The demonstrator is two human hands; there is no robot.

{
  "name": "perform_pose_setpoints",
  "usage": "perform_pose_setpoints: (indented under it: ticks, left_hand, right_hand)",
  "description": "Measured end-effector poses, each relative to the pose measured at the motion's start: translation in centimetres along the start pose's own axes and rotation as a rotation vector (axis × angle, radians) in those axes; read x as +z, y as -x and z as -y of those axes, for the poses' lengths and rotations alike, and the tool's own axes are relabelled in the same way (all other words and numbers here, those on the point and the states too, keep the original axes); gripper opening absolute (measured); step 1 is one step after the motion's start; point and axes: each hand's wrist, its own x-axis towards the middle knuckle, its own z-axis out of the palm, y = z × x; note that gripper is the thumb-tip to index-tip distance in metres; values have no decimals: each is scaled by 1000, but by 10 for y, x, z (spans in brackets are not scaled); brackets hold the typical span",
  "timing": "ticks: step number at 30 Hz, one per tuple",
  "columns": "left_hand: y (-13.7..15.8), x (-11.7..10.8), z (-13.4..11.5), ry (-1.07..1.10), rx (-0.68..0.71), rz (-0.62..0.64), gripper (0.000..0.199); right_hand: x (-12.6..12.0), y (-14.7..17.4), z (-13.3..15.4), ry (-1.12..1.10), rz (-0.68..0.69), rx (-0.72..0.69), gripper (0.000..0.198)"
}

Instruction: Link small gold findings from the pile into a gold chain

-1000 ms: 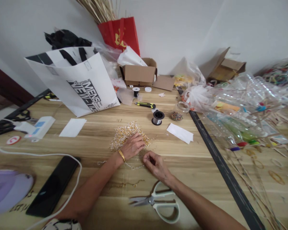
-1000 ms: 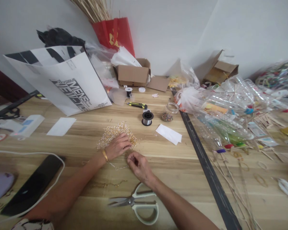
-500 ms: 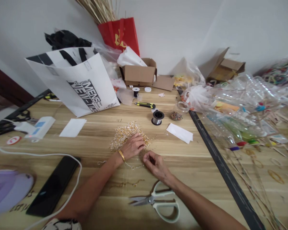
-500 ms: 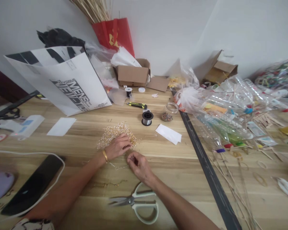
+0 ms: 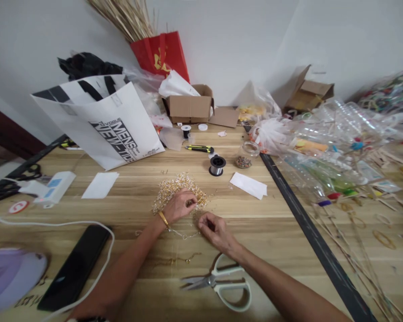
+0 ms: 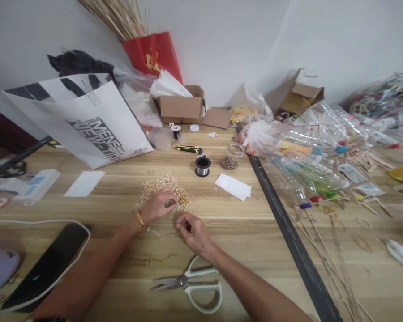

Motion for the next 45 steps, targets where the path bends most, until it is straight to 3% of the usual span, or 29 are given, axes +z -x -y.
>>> perform_pose_setpoints:
  ticks: [8, 14, 19, 26, 36, 45]
  left_hand:
    - [-2, -7, -5, 168, -167, -18, 6]
    - [0, -12, -10, 409, -268, 0, 8]
    - [10, -12, -13, 631, -367, 12, 12]
    - [31, -1, -14, 856, -470, -72, 15]
    - [39, 3, -17, 821, -451, -102, 12]
    - [42, 4, -17, 800, -411, -37, 12]
  right_hand:
    - [0, 0, 0, 7, -6, 1, 11]
    - [0, 0, -2, 14, -10, -4, 11]
    - [0, 0, 0, 4, -13, -2, 13]
    - [-1, 0, -1, -14, -13, -15, 13]
    - [1, 1, -5, -64, -31, 11, 17]
    - [1, 2, -3, -50, -31, 14, 15]
